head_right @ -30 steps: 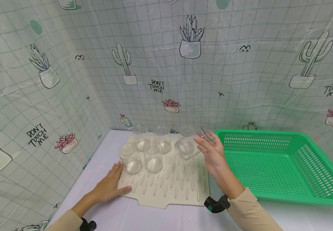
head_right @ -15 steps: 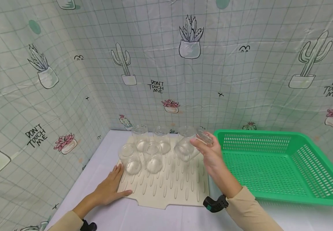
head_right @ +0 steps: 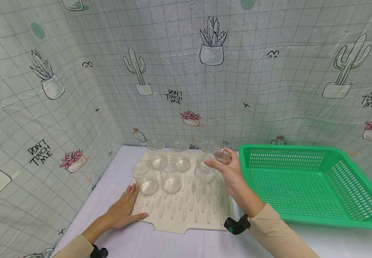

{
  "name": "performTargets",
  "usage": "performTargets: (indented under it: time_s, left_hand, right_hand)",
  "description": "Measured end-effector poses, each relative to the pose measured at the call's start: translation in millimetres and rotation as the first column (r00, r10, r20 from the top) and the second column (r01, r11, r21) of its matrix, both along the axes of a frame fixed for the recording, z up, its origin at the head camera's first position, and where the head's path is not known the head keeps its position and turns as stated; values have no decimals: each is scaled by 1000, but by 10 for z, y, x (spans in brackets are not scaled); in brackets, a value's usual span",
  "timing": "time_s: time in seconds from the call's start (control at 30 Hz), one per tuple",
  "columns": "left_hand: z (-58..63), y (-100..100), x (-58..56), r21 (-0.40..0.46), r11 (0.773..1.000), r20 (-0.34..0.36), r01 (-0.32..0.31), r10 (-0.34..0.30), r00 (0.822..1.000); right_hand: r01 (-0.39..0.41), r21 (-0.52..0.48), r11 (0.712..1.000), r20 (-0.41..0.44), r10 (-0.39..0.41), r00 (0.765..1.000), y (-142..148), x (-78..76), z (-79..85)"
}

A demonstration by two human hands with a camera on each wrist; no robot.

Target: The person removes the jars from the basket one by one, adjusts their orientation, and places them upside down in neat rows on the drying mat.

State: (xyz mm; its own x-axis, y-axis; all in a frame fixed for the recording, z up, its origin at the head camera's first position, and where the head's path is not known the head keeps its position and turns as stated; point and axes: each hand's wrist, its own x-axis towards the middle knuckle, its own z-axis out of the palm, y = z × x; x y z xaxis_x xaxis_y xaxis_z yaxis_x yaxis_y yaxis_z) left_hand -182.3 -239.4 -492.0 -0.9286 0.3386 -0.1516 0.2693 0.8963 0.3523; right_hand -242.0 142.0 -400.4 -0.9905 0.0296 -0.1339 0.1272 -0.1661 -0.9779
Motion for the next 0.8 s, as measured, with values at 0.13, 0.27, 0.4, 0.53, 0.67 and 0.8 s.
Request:
performTargets:
  time_s: [0.13,0.27,0.4,0.53,0.67,0.8]
  left_hand:
    - [0,0,-8,-9,1000,0,8,-8,1000]
    - [-2,-7,-11,-11,1000,4,12,-12,1000]
    - [0,-14,-10,-10,1000,9,13,-13,1000]
    - [3,-15,-7,-5,1000,12,13,-13,1000]
    - [7,-11,-5,4,1000,13,12,-12,1000]
    - [10,-4,-11,3,1000,14,14,-14,1000]
  right_hand:
    - [-12,32,999,0,12,1000,-56,-24,-46]
    - [-12,69,998,6,12,1000,-104,-35,-89]
    - [-40,107,993,-5,41,999,-131,-31,-151]
    - [-54,144,988,-12,57,998,-152,-22,-210]
    - [-48,175,983,-7,50,999,-185,-11,-248]
    - [-40,200,979,-5,42,999,-215,-10,-273]
